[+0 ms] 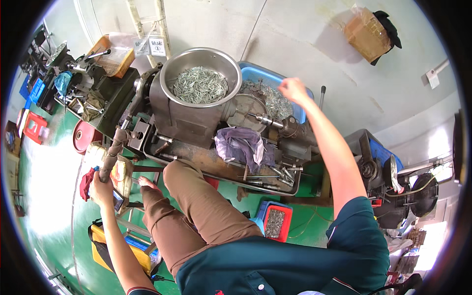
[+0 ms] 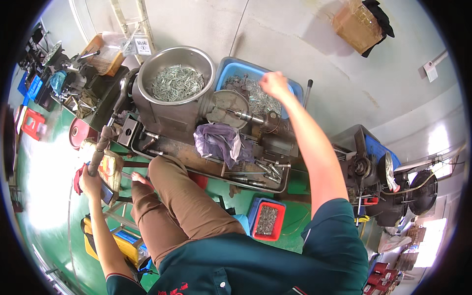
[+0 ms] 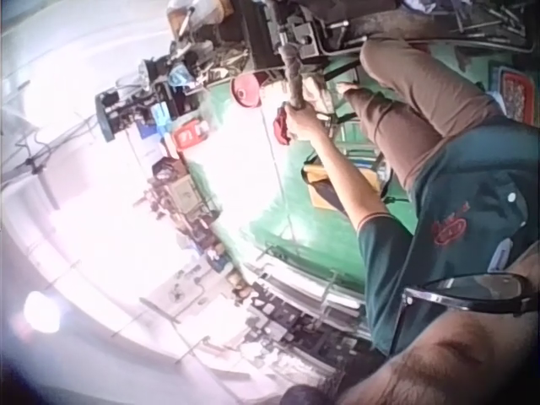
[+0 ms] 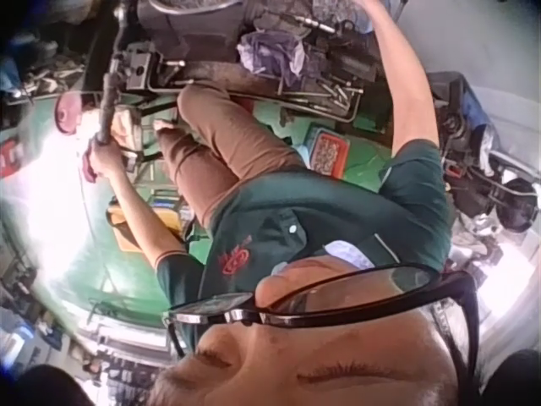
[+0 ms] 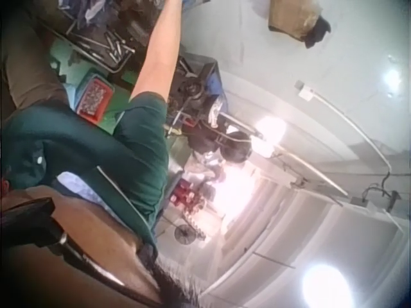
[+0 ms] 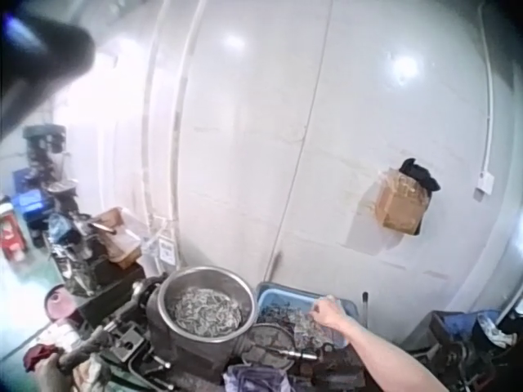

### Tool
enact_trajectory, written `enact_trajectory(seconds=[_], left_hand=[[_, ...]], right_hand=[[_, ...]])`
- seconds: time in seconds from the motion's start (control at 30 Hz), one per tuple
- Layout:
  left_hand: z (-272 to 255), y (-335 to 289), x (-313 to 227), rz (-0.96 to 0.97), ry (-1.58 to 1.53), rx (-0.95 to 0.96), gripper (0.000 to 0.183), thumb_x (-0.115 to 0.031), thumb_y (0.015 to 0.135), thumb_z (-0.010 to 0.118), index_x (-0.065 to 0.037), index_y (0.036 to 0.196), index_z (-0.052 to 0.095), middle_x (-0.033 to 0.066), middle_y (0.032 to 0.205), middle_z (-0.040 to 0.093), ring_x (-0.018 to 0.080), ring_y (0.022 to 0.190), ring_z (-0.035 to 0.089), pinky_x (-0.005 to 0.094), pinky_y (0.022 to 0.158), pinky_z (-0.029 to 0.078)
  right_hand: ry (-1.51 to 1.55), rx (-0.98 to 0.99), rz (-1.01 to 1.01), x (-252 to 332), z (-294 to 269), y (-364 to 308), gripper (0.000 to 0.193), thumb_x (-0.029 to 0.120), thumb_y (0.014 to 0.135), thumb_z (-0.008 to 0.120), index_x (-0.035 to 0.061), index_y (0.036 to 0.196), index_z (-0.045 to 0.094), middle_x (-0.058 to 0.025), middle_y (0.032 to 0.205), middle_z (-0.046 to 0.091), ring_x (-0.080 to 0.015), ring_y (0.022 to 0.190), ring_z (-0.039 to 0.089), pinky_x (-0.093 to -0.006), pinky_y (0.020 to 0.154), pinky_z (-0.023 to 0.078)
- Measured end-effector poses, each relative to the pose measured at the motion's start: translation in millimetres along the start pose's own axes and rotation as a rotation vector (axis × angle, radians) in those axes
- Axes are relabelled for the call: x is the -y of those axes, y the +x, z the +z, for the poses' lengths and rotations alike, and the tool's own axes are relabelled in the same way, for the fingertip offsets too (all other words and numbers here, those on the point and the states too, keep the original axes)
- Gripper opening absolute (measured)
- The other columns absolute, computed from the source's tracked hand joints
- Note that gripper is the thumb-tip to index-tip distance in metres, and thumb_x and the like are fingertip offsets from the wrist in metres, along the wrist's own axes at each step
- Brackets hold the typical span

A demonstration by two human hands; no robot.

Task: The person operates a workshop machine, picking metal pins from a bowl, inserting them into the machine spindle by hand, and engaging the machine levers.

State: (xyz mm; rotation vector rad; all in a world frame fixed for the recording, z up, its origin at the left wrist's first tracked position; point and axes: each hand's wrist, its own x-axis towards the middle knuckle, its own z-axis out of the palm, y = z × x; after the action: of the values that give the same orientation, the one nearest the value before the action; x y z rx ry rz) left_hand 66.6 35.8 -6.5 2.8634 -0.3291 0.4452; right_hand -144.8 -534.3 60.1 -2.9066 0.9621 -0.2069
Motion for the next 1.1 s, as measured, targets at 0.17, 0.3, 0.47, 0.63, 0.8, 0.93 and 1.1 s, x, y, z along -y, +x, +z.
enact_trajectory(seconds=[0.17,0.3,0.47,0.63,0.8,0.93,1.1], left_hand=[[13,17,16,-0.024,0.012,0.033,0.021,-0.020,0.067,0.058,-0.007,0.083,0.054,0.0165,0.073,0.057,0.0342,0.070,0.054,0.0417,0.061,0.041],[12,21,18,0.012,-0.031,-0.036,0.014,-0.017,0.065,0.058,-0.006,0.073,0.053,0.0159,0.066,0.056,0.0344,0.065,0.054,0.0409,0.057,0.041],[18,22,18,0.056,-0.038,-0.078,0.014,-0.016,0.065,0.058,-0.005,0.072,0.052,0.0165,0.065,0.055,0.0344,0.064,0.053,0.0406,0.057,0.040],[22,22,30,0.013,0.026,-0.031,0.033,-0.019,0.064,0.061,-0.004,0.094,0.057,0.0175,0.070,0.057,0.0327,0.065,0.055,0.0386,0.059,0.043],[20,24,24,0.014,-0.004,0.009,0.021,-0.020,0.068,0.058,-0.005,0.081,0.053,0.0185,0.074,0.056,0.0365,0.071,0.054,0.0400,0.060,0.041],[24,23,30,0.056,-0.009,-0.037,0.019,-0.020,0.068,0.058,-0.005,0.079,0.052,0.0181,0.072,0.056,0.0366,0.069,0.053,0.0404,0.059,0.041],[27,22,32,0.056,-0.021,-0.043,0.018,-0.019,0.068,0.058,-0.006,0.079,0.052,0.0182,0.071,0.056,0.0365,0.069,0.053,0.0403,0.059,0.041]], right_hand=[[-0.227,-0.027,0.306,-101,-32,-47,0.037,0.043,0.077,0.047,0.0099,0.085,0.060,-0.0061,0.103,0.054,-0.0243,0.115,0.034,-0.0486,0.092,0.022],[-0.106,-0.154,0.421,-153,-24,-109,0.045,0.047,0.080,0.039,0.0063,0.086,0.058,-0.0101,0.106,0.052,-0.0263,0.116,0.032,-0.0494,0.093,0.020],[-0.182,-0.237,0.481,-145,-35,-197,0.047,0.045,0.082,0.036,0.0040,0.075,0.056,-0.0129,0.094,0.054,-0.0287,0.102,0.043,-0.0455,0.084,0.031],[-0.190,-0.221,0.419,-103,-51,-234,0.045,0.043,0.076,0.051,-0.0001,0.062,0.048,-0.0187,0.060,0.053,-0.0363,0.061,0.052,-0.0418,0.056,0.041],[-0.252,-0.205,0.469,-97,-47,-246,0.050,0.047,0.075,0.049,0.0006,0.057,0.049,-0.0186,0.057,0.053,-0.0368,0.058,0.053,-0.0429,0.055,0.041],[-0.289,-0.235,0.454,-92,-46,-248,0.052,0.049,0.076,0.047,0.0010,0.057,0.050,-0.0178,0.057,0.054,-0.0363,0.058,0.053,-0.0429,0.054,0.040],[-0.289,-0.231,0.470,-86,-47,-247,0.052,0.049,0.077,0.046,0.0013,0.057,0.050,-0.0176,0.057,0.053,-0.0361,0.058,0.053,-0.0431,0.055,0.040]])
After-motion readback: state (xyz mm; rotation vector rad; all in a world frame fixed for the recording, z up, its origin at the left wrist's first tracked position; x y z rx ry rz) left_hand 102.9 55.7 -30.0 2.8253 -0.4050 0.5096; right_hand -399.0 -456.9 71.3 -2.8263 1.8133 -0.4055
